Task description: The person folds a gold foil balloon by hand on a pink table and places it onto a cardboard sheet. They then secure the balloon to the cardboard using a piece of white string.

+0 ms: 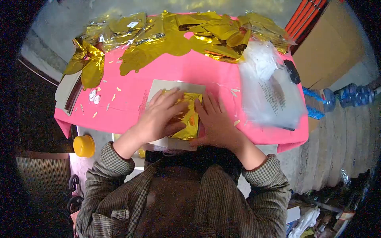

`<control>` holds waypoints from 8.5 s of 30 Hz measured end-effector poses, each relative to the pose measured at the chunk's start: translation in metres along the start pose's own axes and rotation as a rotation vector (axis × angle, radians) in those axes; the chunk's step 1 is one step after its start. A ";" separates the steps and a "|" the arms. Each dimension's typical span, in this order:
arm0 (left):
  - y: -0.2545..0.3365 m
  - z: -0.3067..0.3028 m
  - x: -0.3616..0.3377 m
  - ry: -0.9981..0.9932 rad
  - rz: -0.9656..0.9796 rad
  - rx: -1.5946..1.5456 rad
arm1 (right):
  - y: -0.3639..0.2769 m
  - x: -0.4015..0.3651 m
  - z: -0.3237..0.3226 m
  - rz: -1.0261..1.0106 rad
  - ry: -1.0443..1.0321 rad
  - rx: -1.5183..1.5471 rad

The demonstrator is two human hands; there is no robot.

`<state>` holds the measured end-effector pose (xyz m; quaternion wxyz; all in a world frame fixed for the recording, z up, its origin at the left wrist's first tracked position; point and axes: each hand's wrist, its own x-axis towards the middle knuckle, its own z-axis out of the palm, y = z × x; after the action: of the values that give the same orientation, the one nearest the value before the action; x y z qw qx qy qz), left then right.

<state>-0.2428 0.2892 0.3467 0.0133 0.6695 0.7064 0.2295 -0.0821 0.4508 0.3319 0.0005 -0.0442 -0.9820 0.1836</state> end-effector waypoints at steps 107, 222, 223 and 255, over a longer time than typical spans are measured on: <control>-0.002 0.013 -0.013 0.187 -0.309 0.000 | 0.024 0.034 0.000 -0.123 -0.049 -0.023; -0.003 0.009 -0.011 0.070 -0.355 0.253 | -0.020 0.070 0.026 -0.081 -0.001 0.049; -0.001 0.009 -0.010 0.066 -0.360 0.277 | -0.020 0.069 0.025 -0.075 0.004 0.068; -0.012 0.013 -0.026 0.168 -0.141 0.172 | -0.001 0.043 0.014 -0.062 0.166 0.143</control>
<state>-0.2467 0.2683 0.3231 -0.0872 0.5952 0.7673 0.2221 -0.1252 0.4489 0.3181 0.0905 -0.0286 -0.9639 0.2489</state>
